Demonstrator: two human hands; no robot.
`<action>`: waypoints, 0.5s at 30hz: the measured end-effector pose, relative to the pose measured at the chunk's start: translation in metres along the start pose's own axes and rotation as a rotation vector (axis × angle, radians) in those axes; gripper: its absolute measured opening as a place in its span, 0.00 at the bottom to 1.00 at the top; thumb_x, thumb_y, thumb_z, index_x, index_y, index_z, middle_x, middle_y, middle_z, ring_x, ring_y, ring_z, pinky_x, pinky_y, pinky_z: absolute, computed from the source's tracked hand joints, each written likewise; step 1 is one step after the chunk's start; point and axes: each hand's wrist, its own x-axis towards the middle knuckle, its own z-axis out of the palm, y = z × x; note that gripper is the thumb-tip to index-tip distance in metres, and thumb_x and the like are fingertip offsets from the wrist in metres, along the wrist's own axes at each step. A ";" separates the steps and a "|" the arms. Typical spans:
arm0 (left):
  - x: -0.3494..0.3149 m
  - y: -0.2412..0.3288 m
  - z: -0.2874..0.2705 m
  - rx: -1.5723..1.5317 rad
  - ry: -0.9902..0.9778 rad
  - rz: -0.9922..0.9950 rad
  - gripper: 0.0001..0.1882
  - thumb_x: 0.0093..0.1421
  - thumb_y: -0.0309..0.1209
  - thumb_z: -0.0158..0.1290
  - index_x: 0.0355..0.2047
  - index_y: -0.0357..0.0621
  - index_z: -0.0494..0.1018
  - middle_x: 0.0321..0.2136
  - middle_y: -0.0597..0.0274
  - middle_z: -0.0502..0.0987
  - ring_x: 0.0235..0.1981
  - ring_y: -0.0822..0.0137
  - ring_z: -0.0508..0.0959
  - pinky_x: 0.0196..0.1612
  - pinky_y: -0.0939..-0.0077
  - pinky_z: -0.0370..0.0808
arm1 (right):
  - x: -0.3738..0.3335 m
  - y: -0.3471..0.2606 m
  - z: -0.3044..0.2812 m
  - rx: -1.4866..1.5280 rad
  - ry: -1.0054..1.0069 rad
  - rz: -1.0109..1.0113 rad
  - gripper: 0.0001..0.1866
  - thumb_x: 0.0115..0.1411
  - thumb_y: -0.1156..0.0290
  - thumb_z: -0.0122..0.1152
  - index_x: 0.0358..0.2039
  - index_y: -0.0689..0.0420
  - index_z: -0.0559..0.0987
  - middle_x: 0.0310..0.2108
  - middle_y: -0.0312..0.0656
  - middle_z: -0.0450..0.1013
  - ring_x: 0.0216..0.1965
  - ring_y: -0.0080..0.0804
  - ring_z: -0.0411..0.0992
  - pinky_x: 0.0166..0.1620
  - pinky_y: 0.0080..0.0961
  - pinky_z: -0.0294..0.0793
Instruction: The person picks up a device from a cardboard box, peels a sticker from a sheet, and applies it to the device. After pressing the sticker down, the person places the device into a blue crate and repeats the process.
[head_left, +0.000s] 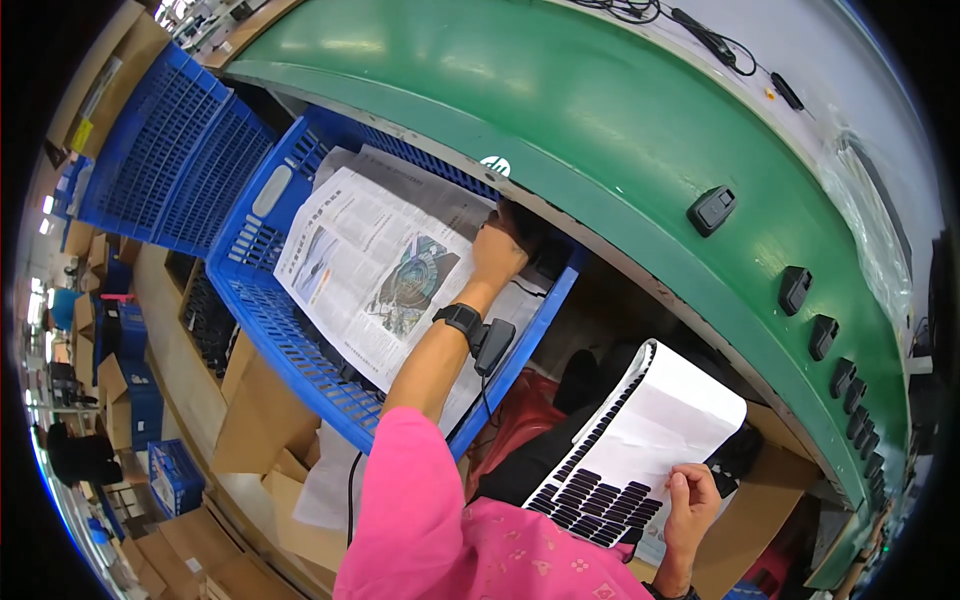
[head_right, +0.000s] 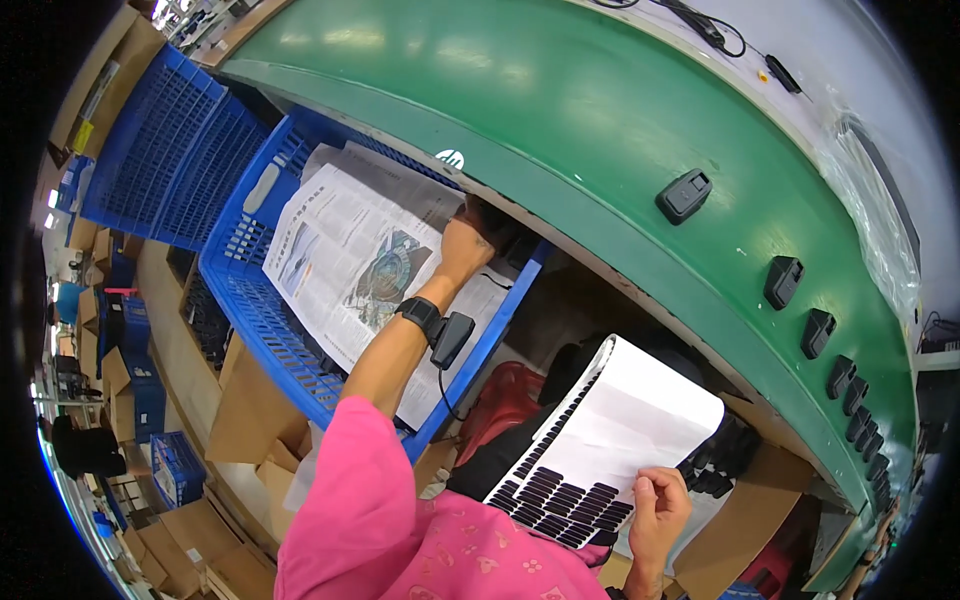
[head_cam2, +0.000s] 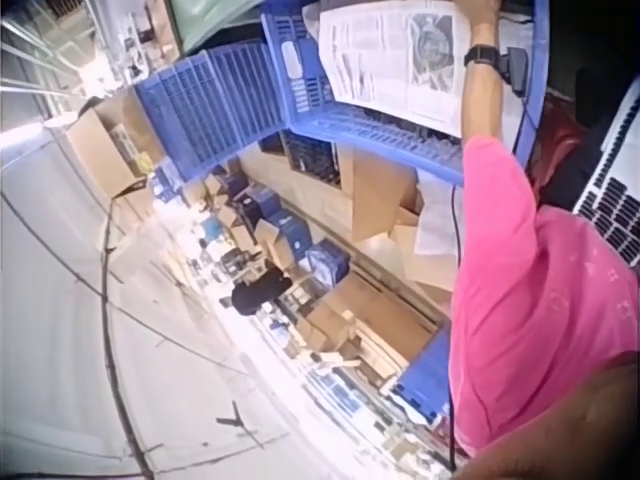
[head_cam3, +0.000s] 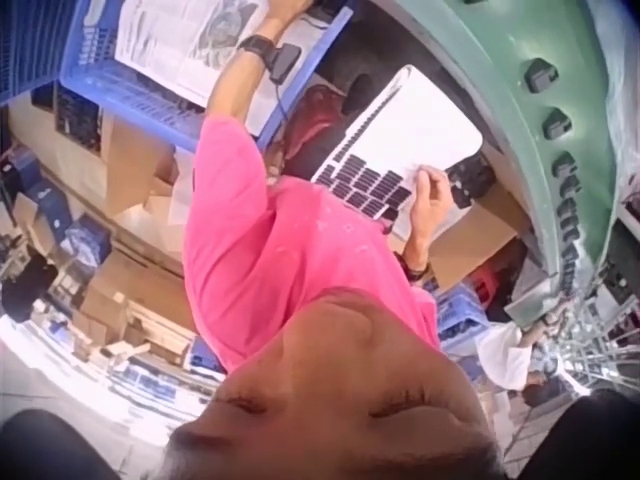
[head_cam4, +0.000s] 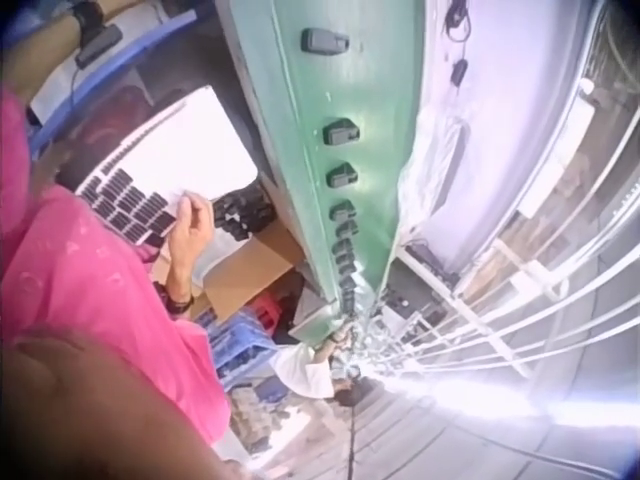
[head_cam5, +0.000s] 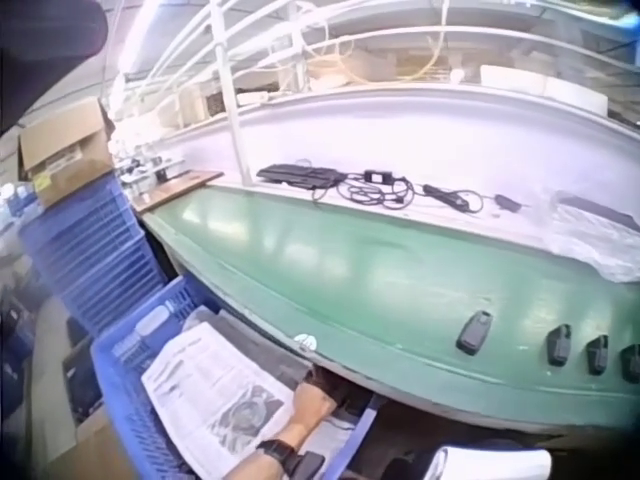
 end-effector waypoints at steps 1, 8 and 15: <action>-0.001 0.005 -0.004 -0.046 0.013 0.041 0.29 0.51 0.43 0.59 0.48 0.38 0.65 0.32 0.38 0.75 0.35 0.38 0.75 0.36 0.49 0.73 | 0.000 0.000 0.000 -0.006 -0.002 0.001 0.03 0.59 0.79 0.54 0.32 0.65 0.75 0.31 0.39 0.69 0.30 0.23 0.67 0.35 0.18 0.68; 0.000 -0.028 -0.005 -0.182 0.096 0.114 0.14 0.51 0.30 0.54 0.38 0.35 0.73 0.31 0.35 0.76 0.36 0.37 0.75 0.41 0.52 0.73 | 0.003 0.004 0.002 -0.101 -0.022 -0.035 0.03 0.60 0.80 0.53 0.33 0.65 0.75 0.31 0.39 0.69 0.30 0.23 0.67 0.35 0.18 0.67; -0.006 -0.015 -0.016 -0.164 0.016 0.088 0.21 0.50 0.33 0.60 0.39 0.28 0.73 0.33 0.36 0.77 0.37 0.40 0.77 0.41 0.56 0.73 | 0.006 0.001 0.008 -0.218 -0.020 -0.083 0.02 0.60 0.80 0.54 0.32 0.65 0.75 0.31 0.38 0.70 0.30 0.22 0.67 0.35 0.17 0.66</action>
